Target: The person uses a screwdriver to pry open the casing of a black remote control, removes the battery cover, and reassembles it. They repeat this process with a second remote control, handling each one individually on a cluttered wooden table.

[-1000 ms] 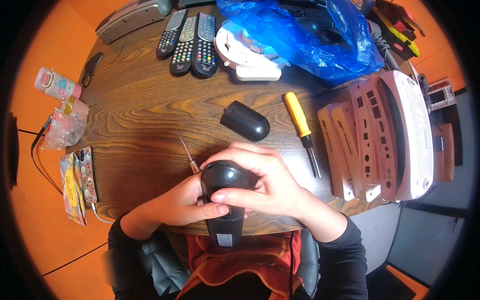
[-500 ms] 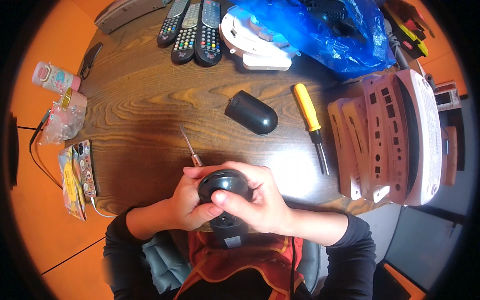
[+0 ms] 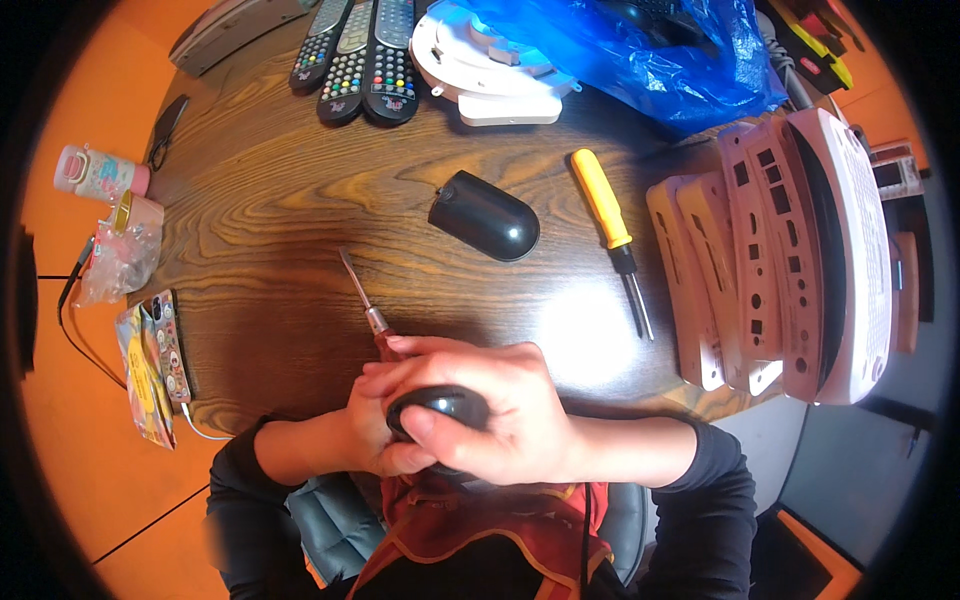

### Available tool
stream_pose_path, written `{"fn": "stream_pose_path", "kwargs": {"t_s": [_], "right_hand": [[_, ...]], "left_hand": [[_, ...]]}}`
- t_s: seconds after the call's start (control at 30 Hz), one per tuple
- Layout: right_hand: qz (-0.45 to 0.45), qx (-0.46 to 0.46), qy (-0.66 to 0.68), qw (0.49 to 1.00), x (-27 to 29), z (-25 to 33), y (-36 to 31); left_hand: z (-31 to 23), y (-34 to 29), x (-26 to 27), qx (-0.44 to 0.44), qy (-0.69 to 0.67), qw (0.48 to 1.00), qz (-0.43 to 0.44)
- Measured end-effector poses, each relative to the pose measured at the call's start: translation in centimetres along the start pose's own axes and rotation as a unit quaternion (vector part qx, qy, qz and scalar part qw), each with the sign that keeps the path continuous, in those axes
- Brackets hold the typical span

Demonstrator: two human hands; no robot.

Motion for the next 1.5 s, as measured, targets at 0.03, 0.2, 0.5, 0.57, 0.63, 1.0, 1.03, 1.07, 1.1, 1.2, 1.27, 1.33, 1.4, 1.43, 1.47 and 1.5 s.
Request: {"fn": "stream_pose_path", "kwargs": {"t_s": [0.03,0.2,0.5,0.57,0.63,1.0,1.03,1.07,1.1,1.2,1.27,1.33,1.4,1.43,1.47,1.5], "right_hand": [[-0.006,-0.002,0.011,1.000,0.1,0.0,0.0],[0.086,-0.040,0.026,0.995,1.2,-0.6,0.4],[-0.062,-0.040,0.008,0.997,3.4,-2.0,1.8],[-0.055,-0.047,-0.007,0.997,2.6,-2.3,1.6],[-0.043,-0.047,-0.074,0.995,2.1,-2.5,1.5],[0.015,0.168,-0.387,0.907,-0.1,-1.8,1.4],[-0.015,0.189,-0.429,0.883,0.4,-1.7,1.5],[-0.059,0.180,-0.471,0.862,1.2,-1.8,1.9],[-0.085,0.133,-0.542,0.825,2.3,-1.8,1.9],[-0.102,0.043,-0.604,0.789,3.9,-2.8,2.6],[-0.062,0.030,-0.625,0.778,4.0,-3.3,2.8],[-0.063,0.019,-0.564,0.823,4.3,-3.4,2.7],[-0.093,0.018,-0.510,0.855,4.8,-3.1,2.7],[-0.137,0.039,-0.483,0.864,5.3,-2.7,2.6],[-0.157,0.040,-0.423,0.892,5.7,-2.5,2.7],[-0.180,0.043,-0.362,0.914,6.1,-2.2,2.7]], "left_hand": [[-0.1,0.1,0.1,0.000,0.008,1.000,0.000],[-1.2,1.1,1.0,0.046,-0.115,0.992,-0.037],[-3.8,2.0,4.0,-0.004,-0.570,0.811,-0.134],[-4.1,2.0,4.9,-0.037,-0.498,0.854,-0.146],[-4.9,2.0,6.1,-0.062,-0.432,0.888,-0.146],[-8.6,0.4,10.2,-0.029,-0.259,0.907,-0.330],[-8.4,0.5,10.3,-0.015,-0.252,0.906,-0.341],[-8.2,0.8,10.2,0.013,-0.265,0.911,-0.317],[-7.8,0.8,10.2,0.034,-0.259,0.900,-0.348],[-6.7,1.2,10.5,0.092,-0.278,0.887,-0.358],[-5.8,1.4,10.1,0.098,-0.369,0.869,-0.313],[-5.4,1.7,9.6,0.108,-0.451,0.854,-0.238],[-5.0,1.6,9.1,0.136,-0.461,0.855,-0.194],[-4.8,1.6,8.7,0.151,-0.464,0.854,-0.180],[-4.7,1.6,8.2,0.169,-0.474,0.849,-0.162],[-4.4,1.6,7.9,0.200,-0.428,0.868,-0.152]]}}
Point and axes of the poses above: each hand's wrist, its own y-axis towards the middle knuckle, its own x-axis out of the back of the hand, z = x × y, the point moved 3 cm from there along y, towards the middle knuckle, and after that the axes turned 13 degrees about -y, right-handed, at the moved point
